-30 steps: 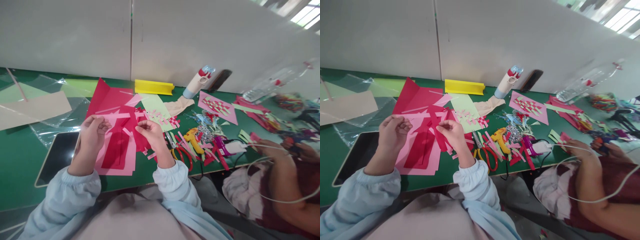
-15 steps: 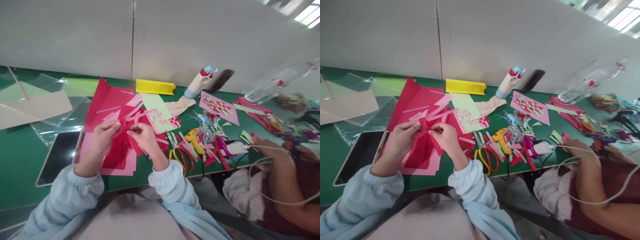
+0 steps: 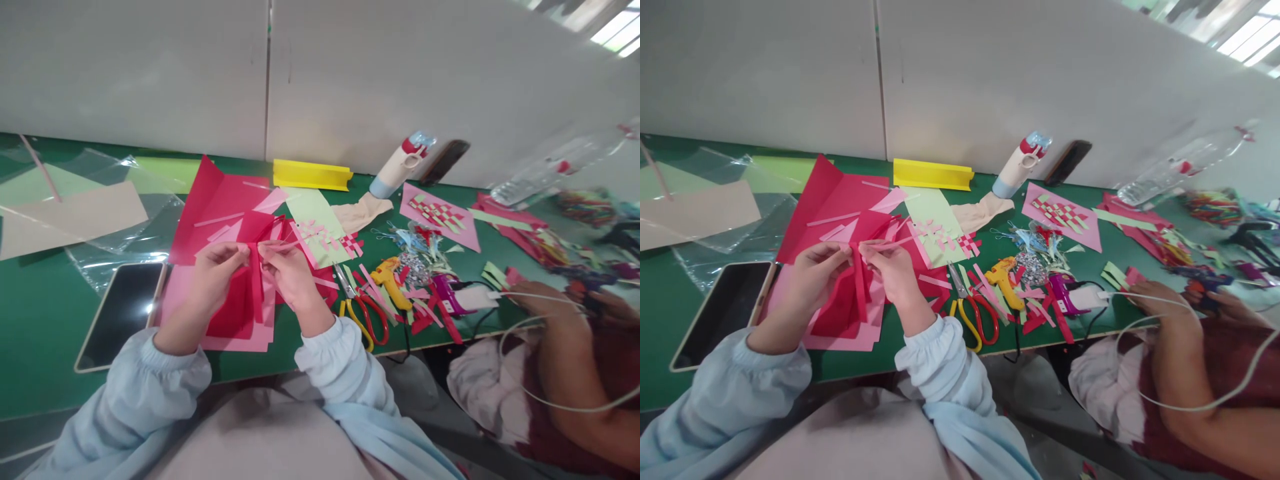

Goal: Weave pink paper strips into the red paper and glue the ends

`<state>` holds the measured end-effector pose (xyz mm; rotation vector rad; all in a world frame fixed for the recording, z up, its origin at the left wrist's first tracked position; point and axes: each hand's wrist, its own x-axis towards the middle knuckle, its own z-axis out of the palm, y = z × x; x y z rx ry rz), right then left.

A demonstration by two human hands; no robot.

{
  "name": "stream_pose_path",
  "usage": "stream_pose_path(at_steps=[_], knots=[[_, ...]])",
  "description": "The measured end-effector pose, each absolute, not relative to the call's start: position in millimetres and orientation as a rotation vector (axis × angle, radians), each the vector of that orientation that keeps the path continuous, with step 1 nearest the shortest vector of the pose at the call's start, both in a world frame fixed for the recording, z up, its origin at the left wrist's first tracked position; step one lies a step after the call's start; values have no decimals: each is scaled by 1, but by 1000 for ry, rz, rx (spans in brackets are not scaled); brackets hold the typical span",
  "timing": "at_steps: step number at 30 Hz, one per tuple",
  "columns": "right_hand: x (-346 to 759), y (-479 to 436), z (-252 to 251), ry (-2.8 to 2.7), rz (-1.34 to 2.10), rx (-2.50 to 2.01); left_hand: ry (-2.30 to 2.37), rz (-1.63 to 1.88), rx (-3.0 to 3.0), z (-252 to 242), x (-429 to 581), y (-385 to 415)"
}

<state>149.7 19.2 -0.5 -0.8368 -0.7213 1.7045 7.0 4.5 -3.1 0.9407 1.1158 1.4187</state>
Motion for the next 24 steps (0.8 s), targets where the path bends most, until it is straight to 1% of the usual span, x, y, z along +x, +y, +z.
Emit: stream_pose_path(at_steps=[4, 7, 11, 24], knots=[[149, 19, 4, -632, 1606, -853, 1091, 1361, 966, -3, 8, 4], [151, 20, 5, -600, 1564, -880, 1142, 1427, 959, -2, 9, 5], [153, 22, 3, -561, 1589, -883, 1173, 1477, 984, -3, 9, 5], [153, 21, 5, -604, 1607, -888, 1190, 1342, 1080, -1, 8, 3]])
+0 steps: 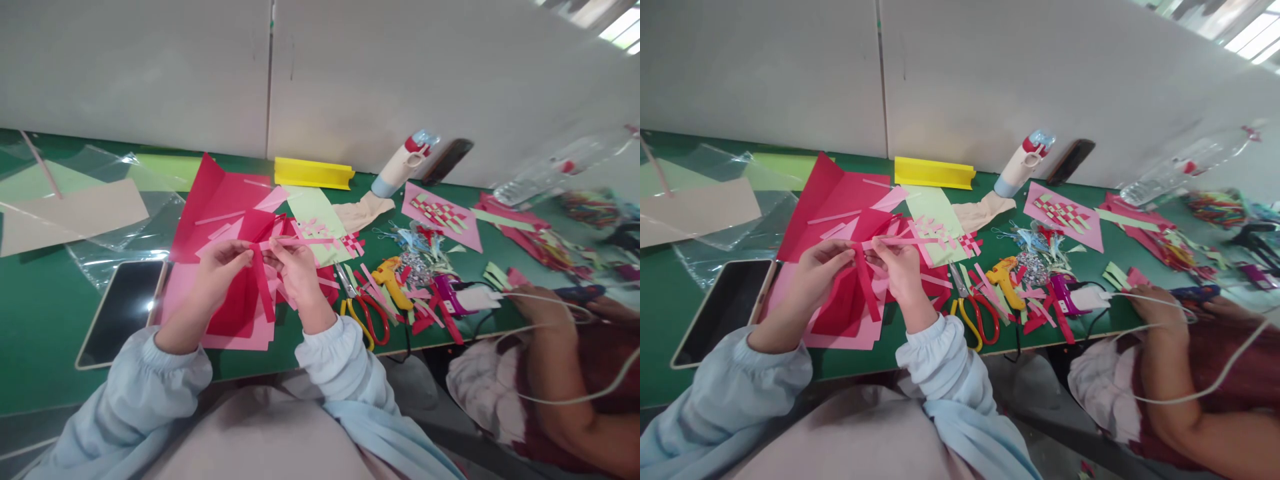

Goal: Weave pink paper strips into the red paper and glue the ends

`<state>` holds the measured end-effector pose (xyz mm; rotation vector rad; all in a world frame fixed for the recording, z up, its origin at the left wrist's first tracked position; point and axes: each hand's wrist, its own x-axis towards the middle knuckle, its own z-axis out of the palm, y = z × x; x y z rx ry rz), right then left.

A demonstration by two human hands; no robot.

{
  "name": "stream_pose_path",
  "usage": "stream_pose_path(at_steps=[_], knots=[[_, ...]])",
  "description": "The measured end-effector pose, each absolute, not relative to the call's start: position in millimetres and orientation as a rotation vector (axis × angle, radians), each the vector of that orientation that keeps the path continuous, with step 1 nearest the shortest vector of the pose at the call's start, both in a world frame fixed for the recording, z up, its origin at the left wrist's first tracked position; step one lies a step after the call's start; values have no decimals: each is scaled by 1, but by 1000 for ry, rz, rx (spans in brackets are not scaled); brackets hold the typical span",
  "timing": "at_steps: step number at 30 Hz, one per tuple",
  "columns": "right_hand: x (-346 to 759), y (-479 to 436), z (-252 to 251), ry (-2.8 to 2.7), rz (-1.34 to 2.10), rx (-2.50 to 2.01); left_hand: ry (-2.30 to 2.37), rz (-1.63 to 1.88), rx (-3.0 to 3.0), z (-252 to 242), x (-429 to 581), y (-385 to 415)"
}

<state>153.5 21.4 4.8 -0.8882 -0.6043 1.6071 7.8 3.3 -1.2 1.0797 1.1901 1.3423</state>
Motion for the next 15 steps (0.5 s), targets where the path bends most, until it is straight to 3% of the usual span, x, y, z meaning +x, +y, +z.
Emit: stream_pose_path(at_steps=[15], knots=[[160, 22, 6, -673, 1678, -906, 1279, 1338, 1107, 2, 5, 4]])
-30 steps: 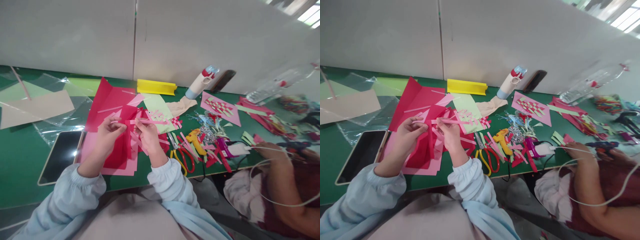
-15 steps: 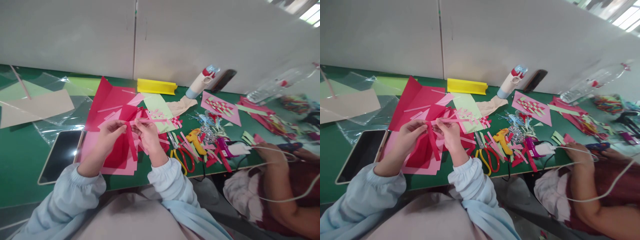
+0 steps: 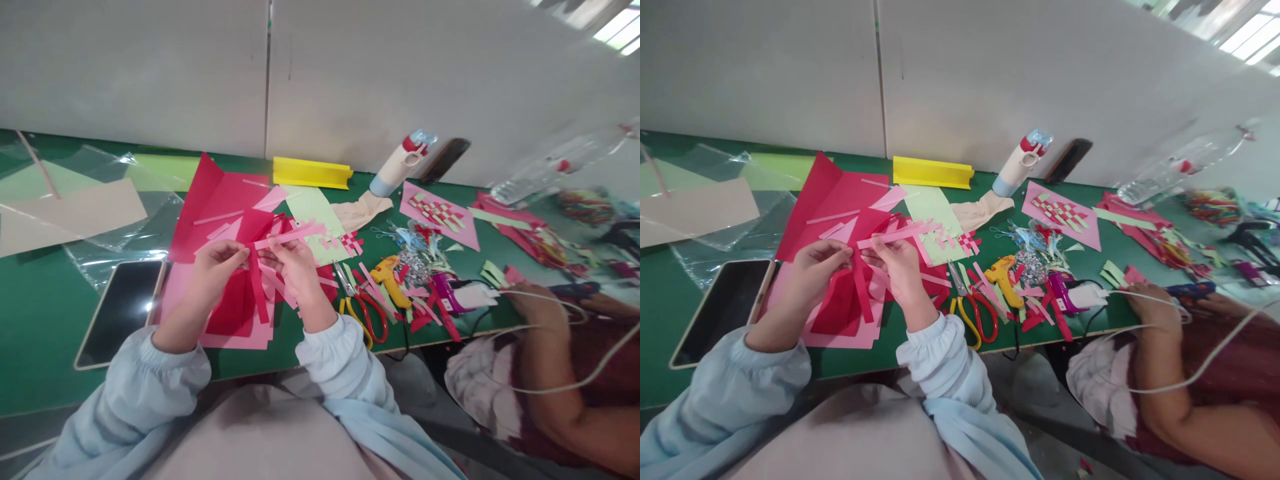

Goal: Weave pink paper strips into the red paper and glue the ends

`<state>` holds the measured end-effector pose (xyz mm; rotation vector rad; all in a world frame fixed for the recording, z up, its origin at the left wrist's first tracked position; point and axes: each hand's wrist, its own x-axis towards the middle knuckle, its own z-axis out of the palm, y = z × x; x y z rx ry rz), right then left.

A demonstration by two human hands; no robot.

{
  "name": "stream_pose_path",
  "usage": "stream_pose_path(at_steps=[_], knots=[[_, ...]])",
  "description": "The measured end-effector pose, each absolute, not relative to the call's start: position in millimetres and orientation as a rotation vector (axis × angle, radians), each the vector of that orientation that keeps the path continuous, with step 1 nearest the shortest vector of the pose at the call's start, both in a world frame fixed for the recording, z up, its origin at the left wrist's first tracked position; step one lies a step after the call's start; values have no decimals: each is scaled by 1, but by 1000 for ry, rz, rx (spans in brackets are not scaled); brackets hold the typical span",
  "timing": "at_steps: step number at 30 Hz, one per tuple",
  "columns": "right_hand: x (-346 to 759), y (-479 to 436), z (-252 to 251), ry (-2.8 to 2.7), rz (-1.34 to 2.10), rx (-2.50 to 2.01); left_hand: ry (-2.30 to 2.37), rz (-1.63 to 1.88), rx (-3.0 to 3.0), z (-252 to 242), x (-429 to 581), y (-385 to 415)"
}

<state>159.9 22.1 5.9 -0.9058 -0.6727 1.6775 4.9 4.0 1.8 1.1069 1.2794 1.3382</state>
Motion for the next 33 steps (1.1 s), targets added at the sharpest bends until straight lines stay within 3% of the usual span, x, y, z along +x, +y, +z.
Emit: stream_pose_path(at_steps=[3, 15, 19, 27, 33], knots=[[176, 22, 10, -907, 1640, -1038, 1283, 1358, 1076, 1, 1, 6], [236, -10, 27, -1885, 837, -1705, 1312, 1401, 928, 5, -15, 13], [220, -16, 18, -2055, 794, -1814, 1320, 1394, 910, 5, -16, 15], [167, -17, 6, -2288, 399, -1857, 1309, 1359, 920, 4, -17, 14], [152, -11, 6, -2321, 405, -1919, 1303, 1326, 946, 3, -17, 13]])
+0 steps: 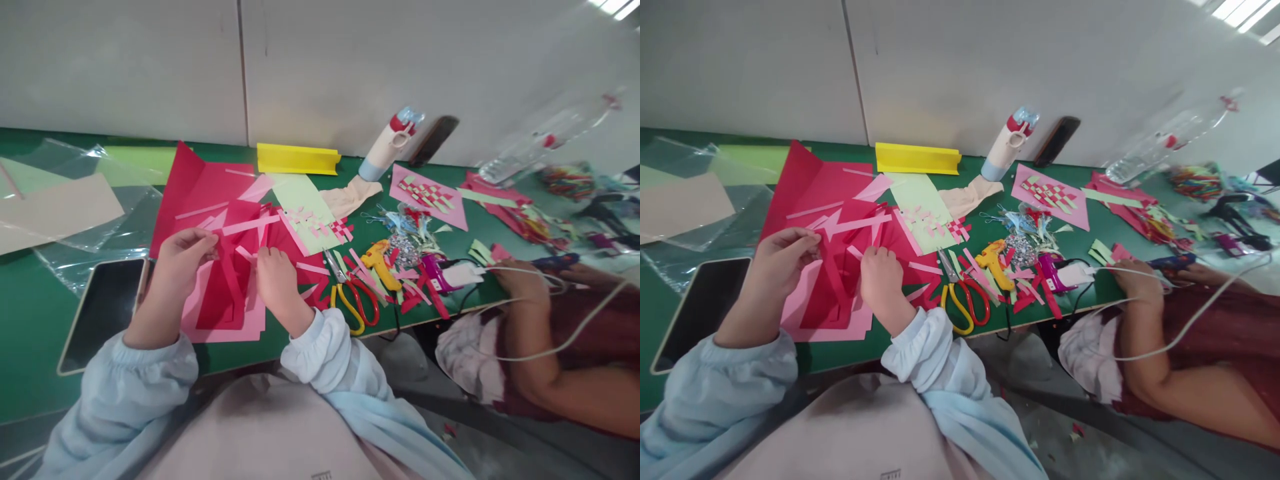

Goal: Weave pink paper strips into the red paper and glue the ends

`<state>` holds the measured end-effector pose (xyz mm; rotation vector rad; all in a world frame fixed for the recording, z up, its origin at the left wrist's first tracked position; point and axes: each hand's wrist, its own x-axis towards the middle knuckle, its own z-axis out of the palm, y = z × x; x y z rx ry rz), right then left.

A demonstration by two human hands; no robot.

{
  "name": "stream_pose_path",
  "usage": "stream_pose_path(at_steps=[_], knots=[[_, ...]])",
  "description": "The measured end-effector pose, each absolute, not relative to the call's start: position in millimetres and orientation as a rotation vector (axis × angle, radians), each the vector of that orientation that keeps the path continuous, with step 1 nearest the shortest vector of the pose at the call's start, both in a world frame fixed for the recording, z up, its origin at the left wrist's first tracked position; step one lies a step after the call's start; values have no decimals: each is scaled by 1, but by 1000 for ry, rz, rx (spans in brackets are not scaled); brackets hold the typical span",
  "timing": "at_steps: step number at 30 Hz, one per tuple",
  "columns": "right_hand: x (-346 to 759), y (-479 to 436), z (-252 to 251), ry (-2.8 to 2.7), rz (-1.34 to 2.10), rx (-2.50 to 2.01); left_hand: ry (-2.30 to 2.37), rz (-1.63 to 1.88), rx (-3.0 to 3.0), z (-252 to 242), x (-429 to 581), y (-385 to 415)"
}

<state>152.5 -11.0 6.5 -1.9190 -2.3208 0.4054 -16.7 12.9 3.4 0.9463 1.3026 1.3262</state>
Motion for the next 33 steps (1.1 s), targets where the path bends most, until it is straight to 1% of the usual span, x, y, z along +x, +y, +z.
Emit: stream_pose_path(at_steps=[8, 16, 21, 23, 28, 33], knots=[[154, -6, 6, -2322, 505, -1915, 1304, 1315, 963, 3, -16, 13], [158, -9, 9, -2387, 496, -1829, 1308, 1330, 967, 2, -17, 15], [167, -16, 15, -2380, 665, -1701, 1309, 1316, 961, 3, -17, 14], [180, -17, 17, -2302, 723, -1661, 1309, 1316, 958, 3, -17, 14], [240, -20, 33, -2128, 730, -1784, 1299, 1363, 929, 1, -17, 18], [285, -32, 38, -2144, 679, -1897, 1292, 1414, 882, 5, -16, 20]])
